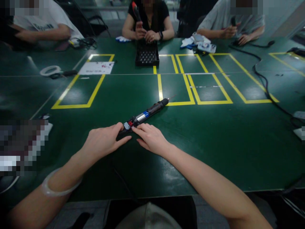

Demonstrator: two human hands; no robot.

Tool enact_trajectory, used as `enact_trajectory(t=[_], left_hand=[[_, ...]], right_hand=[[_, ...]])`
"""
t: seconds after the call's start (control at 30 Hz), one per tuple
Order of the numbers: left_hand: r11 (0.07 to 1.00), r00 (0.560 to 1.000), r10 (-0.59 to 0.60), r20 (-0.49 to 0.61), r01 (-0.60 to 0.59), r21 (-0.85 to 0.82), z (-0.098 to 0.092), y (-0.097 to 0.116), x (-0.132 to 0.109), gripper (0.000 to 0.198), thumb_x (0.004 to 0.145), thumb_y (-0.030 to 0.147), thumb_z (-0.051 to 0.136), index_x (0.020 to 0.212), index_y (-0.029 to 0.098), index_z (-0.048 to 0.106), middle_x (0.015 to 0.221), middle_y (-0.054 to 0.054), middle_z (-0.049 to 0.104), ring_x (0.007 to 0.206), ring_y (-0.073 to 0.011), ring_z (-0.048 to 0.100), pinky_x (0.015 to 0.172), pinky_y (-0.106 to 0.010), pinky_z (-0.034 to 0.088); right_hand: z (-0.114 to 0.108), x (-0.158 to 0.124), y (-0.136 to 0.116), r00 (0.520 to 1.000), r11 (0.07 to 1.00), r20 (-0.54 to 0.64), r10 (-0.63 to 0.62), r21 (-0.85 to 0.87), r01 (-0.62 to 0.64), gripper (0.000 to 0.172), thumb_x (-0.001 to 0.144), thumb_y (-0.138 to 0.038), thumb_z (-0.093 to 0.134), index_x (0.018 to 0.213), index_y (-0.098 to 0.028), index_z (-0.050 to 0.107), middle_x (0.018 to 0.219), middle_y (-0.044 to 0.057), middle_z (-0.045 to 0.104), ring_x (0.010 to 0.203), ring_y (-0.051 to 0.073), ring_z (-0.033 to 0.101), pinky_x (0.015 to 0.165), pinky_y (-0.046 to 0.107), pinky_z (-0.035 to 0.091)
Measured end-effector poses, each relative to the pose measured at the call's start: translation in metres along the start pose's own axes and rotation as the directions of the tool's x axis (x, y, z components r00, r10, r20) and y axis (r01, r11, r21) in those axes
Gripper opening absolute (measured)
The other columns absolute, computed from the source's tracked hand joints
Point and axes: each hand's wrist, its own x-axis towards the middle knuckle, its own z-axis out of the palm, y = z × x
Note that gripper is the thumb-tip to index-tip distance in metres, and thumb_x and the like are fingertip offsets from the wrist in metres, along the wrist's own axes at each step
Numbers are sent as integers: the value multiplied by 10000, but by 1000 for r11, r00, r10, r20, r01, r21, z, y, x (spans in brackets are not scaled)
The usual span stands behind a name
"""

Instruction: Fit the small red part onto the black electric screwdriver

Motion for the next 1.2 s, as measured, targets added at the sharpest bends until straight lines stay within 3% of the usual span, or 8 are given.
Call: enact_trajectory(t=[0.23,0.47,0.7,0.97,1.2], left_hand=[[989,987,-148,-61,149,11,10,16,12,636,927,712,314,989,174,648,751,-138,693,723,-336,695,563,-318,406],[977,975,-208,-77,211,26,12,0,20,646,915,726,316,986,184,661,768,-144,696,739,-345,690,584,-321,413],[941,939,-337,-64,339,17,18,-39,29,749,859,802,291,1021,166,651,794,-176,688,751,-356,661,615,-350,423],[837,838,-543,60,546,-43,19,-103,38,933,771,893,194,1057,137,659,922,-206,646,851,-372,617,693,-431,430],[786,786,-618,-27,618,-10,36,-150,35,996,758,916,128,1088,136,653,899,-150,617,880,-340,583,714,-388,390]], right_hand=[[1,-1,-1,998,997,27,49,58,-51,600,883,-205,626,1450,-186,432,1322,136,542,1180,284,535,948,458,507],[-4,-2,-3,998,989,21,63,129,-65,575,888,-193,616,1433,-208,430,1354,122,534,1213,273,524,981,462,493],[-13,-5,-2,998,984,26,53,171,-57,463,920,-182,577,1374,-185,484,1327,138,546,1204,259,544,976,448,507],[-13,-7,0,999,984,19,42,172,-44,418,923,-184,585,1335,-165,519,1318,140,562,1188,254,559,975,437,513],[-12,-8,1,999,984,11,36,176,-37,387,919,-176,590,1303,-180,540,1311,129,565,1181,251,568,963,433,522]])
